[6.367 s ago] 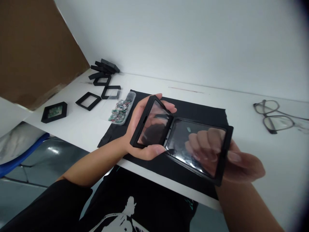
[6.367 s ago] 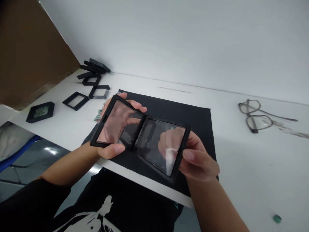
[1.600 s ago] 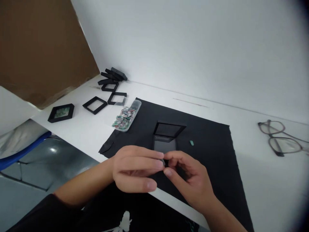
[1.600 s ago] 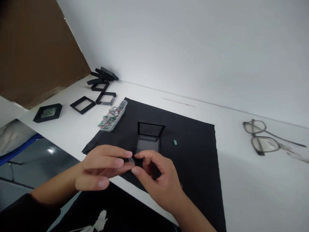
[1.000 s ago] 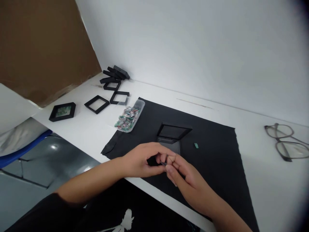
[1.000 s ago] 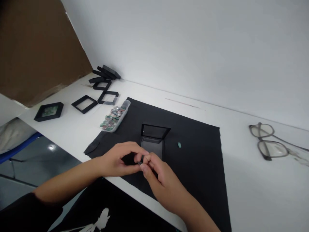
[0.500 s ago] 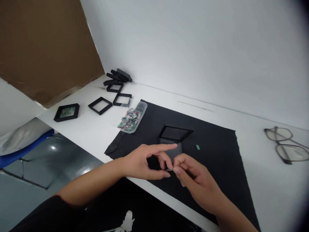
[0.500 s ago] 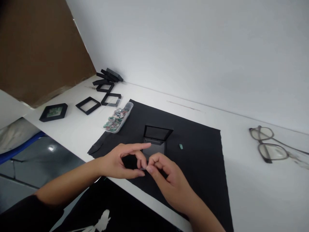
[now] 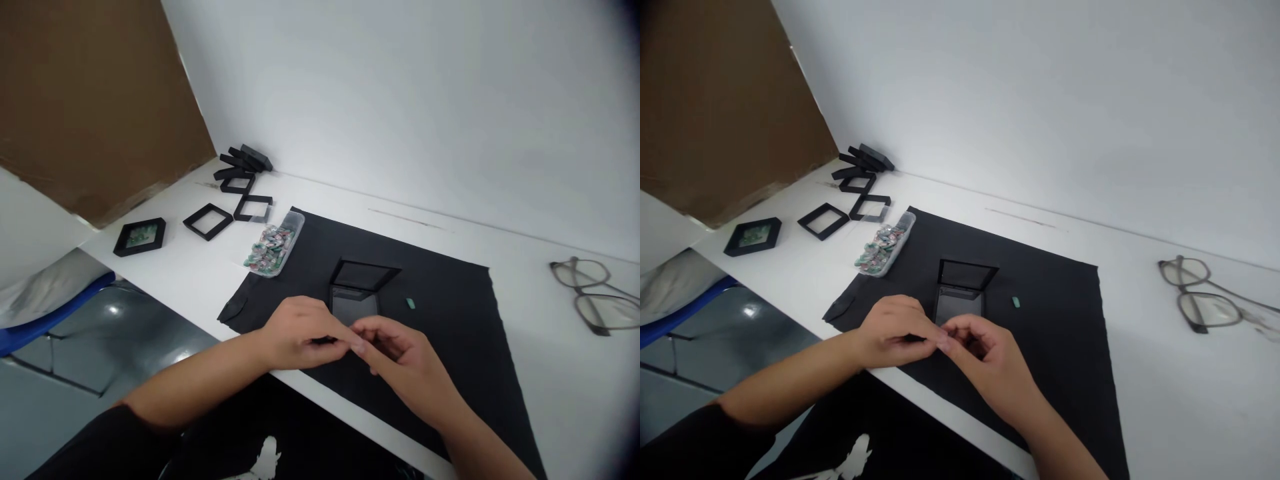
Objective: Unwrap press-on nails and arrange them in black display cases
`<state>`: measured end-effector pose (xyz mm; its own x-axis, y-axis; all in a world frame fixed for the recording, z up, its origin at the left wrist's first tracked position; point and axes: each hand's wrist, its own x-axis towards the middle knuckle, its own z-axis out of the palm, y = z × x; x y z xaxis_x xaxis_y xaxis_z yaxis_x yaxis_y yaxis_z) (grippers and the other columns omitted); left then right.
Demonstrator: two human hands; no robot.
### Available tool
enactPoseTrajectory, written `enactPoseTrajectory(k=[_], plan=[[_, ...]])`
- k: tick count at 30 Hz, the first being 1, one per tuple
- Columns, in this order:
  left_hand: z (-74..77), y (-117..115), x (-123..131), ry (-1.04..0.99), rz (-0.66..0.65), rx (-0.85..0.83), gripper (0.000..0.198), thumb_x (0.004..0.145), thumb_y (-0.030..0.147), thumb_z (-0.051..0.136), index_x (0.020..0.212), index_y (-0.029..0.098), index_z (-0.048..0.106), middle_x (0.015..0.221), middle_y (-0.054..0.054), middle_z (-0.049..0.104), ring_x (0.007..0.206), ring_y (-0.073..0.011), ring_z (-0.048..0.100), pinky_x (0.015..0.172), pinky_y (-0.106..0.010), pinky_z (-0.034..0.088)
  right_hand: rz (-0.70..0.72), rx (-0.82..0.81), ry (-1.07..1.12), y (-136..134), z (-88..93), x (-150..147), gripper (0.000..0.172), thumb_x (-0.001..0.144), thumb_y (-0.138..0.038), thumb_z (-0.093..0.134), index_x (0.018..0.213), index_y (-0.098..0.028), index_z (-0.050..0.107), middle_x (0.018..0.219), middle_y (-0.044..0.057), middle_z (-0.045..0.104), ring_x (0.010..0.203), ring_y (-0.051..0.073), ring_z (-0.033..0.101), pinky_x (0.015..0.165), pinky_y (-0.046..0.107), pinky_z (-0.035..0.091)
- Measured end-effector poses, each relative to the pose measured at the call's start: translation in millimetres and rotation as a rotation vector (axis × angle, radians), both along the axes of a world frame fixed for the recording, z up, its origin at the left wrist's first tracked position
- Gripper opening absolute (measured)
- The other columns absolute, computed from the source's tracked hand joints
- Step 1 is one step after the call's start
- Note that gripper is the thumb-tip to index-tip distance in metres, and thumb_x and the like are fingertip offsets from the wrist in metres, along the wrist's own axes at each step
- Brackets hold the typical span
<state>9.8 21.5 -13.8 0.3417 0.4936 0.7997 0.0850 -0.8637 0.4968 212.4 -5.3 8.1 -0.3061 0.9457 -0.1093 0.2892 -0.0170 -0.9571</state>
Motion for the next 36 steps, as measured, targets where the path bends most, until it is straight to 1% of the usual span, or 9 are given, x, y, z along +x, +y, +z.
enactPoseTrajectory(k=[3,6,11,17,23,28,32,34,36], plan=[[-3.2,-1,0,0.068,0.139,0.167,0.011,0.088,0.015,0.070,0.096,0.022,0.070,0.080,0.002,0.081,0.059,-0.0097,0.069,0.056,-0.023,0.052,-0.119,0.048,-0.030,0,-1.8,-3,0.031,0.077,-0.050,0.081,0.094,-0.024,0.081,0.076,0.003,0.073,0.066,0.018,0.068,0.053,0.026,0.056],[-4.4,-2,-3,0.143,0.201,0.289,0.014,0.090,0.020,0.071,0.104,0.021,0.068,0.089,0.002,0.082,0.064,-0.0101,0.070,0.058,-0.025,0.051,-0.224,0.104,-0.052,-2,-5.4,-3,0.030,0.074,-0.046,0.083,0.094,-0.024,0.083,0.077,0.005,0.077,0.059,0.018,0.069,0.048,0.026,0.057],[-6.6,-4,-6,0.171,0.224,0.308,0.009,0.091,0.020,0.071,0.098,0.020,0.065,0.092,0.002,0.081,0.065,-0.0080,0.068,0.058,-0.024,0.049,-0.234,0.158,0.000,-5,-10.6,-3,0.022,0.074,-0.041,0.084,0.090,-0.026,0.085,0.084,0.006,0.082,0.068,0.020,0.076,0.056,0.027,0.062],[-10.2,-7,-4,0.135,0.179,0.380,0.008,0.086,0.015,0.073,0.090,0.017,0.066,0.092,-0.001,0.081,0.060,-0.0099,0.062,0.052,-0.026,0.044,-0.100,0.002,0.152,-2,-4.4,-3,0.027,0.076,-0.042,0.084,0.098,-0.025,0.085,0.062,0.002,0.074,0.053,0.015,0.067,0.047,0.025,0.059],[-12.0,-8,-2,0.061,0.182,0.435,0.006,0.087,0.018,0.074,0.085,0.022,0.070,0.094,0.003,0.082,0.051,-0.0068,0.056,0.048,-0.024,0.043,-0.020,0.069,0.256,-4,-5.3,1,0.020,0.079,-0.035,0.085,0.098,-0.030,0.085,0.061,0.000,0.073,0.047,0.010,0.061,0.045,0.020,0.055],[-8.3,-7,-3,0.003,0.075,0.383,0.004,0.092,0.021,0.069,0.093,0.017,0.069,0.087,-0.003,0.081,0.051,-0.0095,0.058,0.046,-0.026,0.047,0.050,0.076,0.325,-6,-8.8,-6,0.021,0.080,-0.030,0.085,0.100,-0.034,0.084,0.061,-0.003,0.068,0.048,0.009,0.060,0.047,0.019,0.052],[-4.0,-7,3,-0.040,-0.049,0.237,0.002,0.094,0.020,0.065,0.094,0.018,0.065,0.086,-0.004,0.079,0.072,-0.0109,0.072,0.067,-0.021,0.059,0.043,0.094,0.335,-4,-10.0,-4,0.019,0.078,-0.034,0.087,0.097,-0.032,0.082,0.064,-0.002,0.069,0.050,0.010,0.061,0.047,0.020,0.052],[-2.9,-8,5,-0.054,-0.023,0.172,0.006,0.090,0.016,0.068,0.093,0.019,0.063,0.088,-0.003,0.078,0.079,-0.0099,0.073,0.075,-0.019,0.060,0.012,0.143,0.286,-1,-6.4,4,0.020,0.078,-0.039,0.086,0.095,-0.031,0.081,0.066,-0.002,0.071,0.052,0.011,0.063,0.050,0.022,0.054],[-2.4,-9,3,-0.039,0.054,0.145,0.011,0.085,0.014,0.070,0.091,0.020,0.063,0.087,-0.001,0.076,0.077,-0.0092,0.072,0.073,-0.019,0.058,-0.048,0.225,0.150,4,1.1,17,0.021,0.078,-0.044,0.085,0.094,-0.030,0.079,0.065,-0.002,0.070,0.055,0.012,0.064,0.054,0.022,0.055]])
